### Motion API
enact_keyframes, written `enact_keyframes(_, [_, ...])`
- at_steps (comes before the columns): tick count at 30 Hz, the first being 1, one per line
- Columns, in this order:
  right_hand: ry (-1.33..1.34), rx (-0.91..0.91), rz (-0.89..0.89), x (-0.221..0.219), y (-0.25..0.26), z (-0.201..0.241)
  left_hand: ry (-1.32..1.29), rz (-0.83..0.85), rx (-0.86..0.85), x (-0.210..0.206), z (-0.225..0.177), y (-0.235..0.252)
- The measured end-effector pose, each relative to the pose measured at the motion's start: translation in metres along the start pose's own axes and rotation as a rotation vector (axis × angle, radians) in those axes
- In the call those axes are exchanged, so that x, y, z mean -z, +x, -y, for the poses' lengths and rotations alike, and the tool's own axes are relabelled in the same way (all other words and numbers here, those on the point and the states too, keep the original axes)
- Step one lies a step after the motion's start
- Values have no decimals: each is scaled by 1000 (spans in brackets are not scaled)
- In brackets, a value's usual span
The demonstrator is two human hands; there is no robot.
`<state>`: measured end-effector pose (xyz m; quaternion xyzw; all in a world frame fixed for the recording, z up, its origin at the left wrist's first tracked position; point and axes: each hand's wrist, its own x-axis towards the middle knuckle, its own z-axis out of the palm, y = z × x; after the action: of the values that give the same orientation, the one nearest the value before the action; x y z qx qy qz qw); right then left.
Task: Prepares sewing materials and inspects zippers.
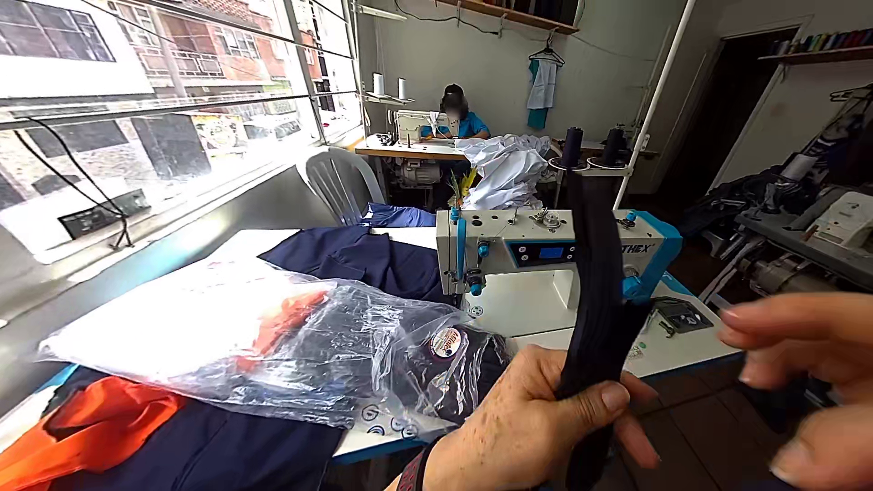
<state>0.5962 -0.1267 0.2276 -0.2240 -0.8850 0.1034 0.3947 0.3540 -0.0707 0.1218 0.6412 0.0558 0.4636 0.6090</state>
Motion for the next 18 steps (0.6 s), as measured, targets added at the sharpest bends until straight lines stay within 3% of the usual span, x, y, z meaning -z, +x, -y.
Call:
enact_keyframes(3, [-58, -5, -166, -30, 3, -20, 36, 30, 13, -17, 4, -6])
enact_keyframes(7, [132, 76, -161, -46, -1, -41, 95, 35, -18, -24, 18, -15])
enact_keyframes(10, [219, 40, -163, -54, -4, -43, 129, 50, -93, -22, 36, -22])
enact_keyframes(12, [259, -30, -220, -58, -3, -45, 64, 91, -121, -17, 58, -29])
enact_keyframes(15, [219, -124, -332, -61, 1, -52, -160, 60, -9, -23, 85, -38])
enact_keyframes(18, [230, -196, -315, -56, 7, -61, -311, 58, 49, -12, 102, -48])
